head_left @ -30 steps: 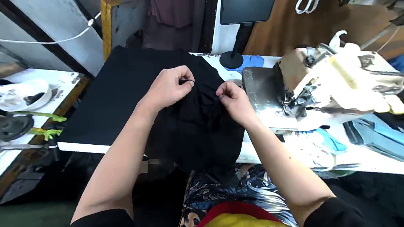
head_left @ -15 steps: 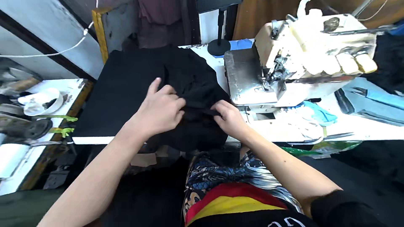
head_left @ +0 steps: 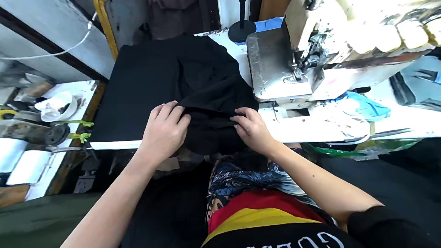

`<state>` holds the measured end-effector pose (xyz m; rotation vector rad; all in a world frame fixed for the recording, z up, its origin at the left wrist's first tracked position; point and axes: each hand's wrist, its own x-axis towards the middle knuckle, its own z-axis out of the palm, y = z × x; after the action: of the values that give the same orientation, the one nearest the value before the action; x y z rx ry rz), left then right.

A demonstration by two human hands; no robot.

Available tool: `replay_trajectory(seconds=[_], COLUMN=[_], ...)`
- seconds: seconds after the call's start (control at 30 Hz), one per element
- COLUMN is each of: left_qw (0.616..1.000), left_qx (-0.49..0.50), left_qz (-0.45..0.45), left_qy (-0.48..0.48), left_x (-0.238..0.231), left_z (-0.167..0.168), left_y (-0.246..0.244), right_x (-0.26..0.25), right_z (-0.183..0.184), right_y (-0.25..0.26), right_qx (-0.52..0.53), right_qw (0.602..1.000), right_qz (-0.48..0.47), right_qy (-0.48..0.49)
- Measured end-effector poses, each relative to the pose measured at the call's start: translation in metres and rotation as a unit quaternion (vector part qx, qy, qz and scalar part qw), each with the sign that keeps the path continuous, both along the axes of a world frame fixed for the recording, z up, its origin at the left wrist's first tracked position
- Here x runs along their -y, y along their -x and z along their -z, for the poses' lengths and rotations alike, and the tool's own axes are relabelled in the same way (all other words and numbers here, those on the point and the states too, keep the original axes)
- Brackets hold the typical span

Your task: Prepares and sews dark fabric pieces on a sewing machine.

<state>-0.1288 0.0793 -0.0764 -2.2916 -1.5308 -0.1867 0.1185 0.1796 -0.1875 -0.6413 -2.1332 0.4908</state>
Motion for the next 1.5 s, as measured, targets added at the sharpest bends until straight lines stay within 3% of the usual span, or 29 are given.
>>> replay_trajectory(seconds=[0.27, 0.37, 0.53, 0.73, 1.0, 1.13, 1.2, 1.27, 1.37, 1.5], left_qw=[0.996, 0.998, 0.996, 0.996, 0.998, 0.998, 0.998, 0.996, 0.992, 0.990], left_qx=[0.063, 0.049, 0.069, 0.075, 0.050, 0.028, 0.001, -0.041, -0.082, -0.058], left_qz=[-0.038, -0.042, -0.056, -0.040, 0.011, 0.037, 0.057, 0.072, 0.088, 0.131], left_qy=[0.042, -0.025, -0.020, -0.029, -0.043, -0.040, -0.024, 0.017, 0.041, 0.013], left_x=[0.004, 0.010, 0.024, 0.017, -0.017, -0.031, -0.034, -0.035, -0.032, -0.013], left_z=[-0.008, 0.020, 0.048, 0.038, -0.007, -0.024, -0.032, -0.044, -0.056, -0.060], left_y=[-0.013, 0.005, 0.004, -0.003, -0.009, -0.016, -0.017, -0.016, -0.012, -0.031], right_x=[0.009, 0.012, 0.016, 0.018, 0.005, -0.007, -0.013, -0.016, -0.013, -0.006], right_z=[0.005, 0.011, 0.019, 0.010, -0.016, -0.025, -0.029, -0.039, -0.055, -0.054], right_y=[-0.004, -0.006, -0.004, 0.024, 0.025, 0.017, 0.012, 0.003, -0.016, -0.041], right_qx=[-0.005, -0.004, 0.012, 0.011, -0.068, -0.132, -0.149, -0.151, -0.132, -0.105], right_qw=[1.000, 1.000, 0.998, 0.995, 0.996, 0.974, 0.967, 0.975, 0.991, 0.986], right_qz=[0.000, 0.009, 0.040, 0.013, -0.031, -0.054, -0.067, -0.069, -0.037, 0.013], right_qy=[-0.003, -0.020, -0.047, -0.099, 0.040, 0.174, 0.193, 0.151, -0.011, -0.126])
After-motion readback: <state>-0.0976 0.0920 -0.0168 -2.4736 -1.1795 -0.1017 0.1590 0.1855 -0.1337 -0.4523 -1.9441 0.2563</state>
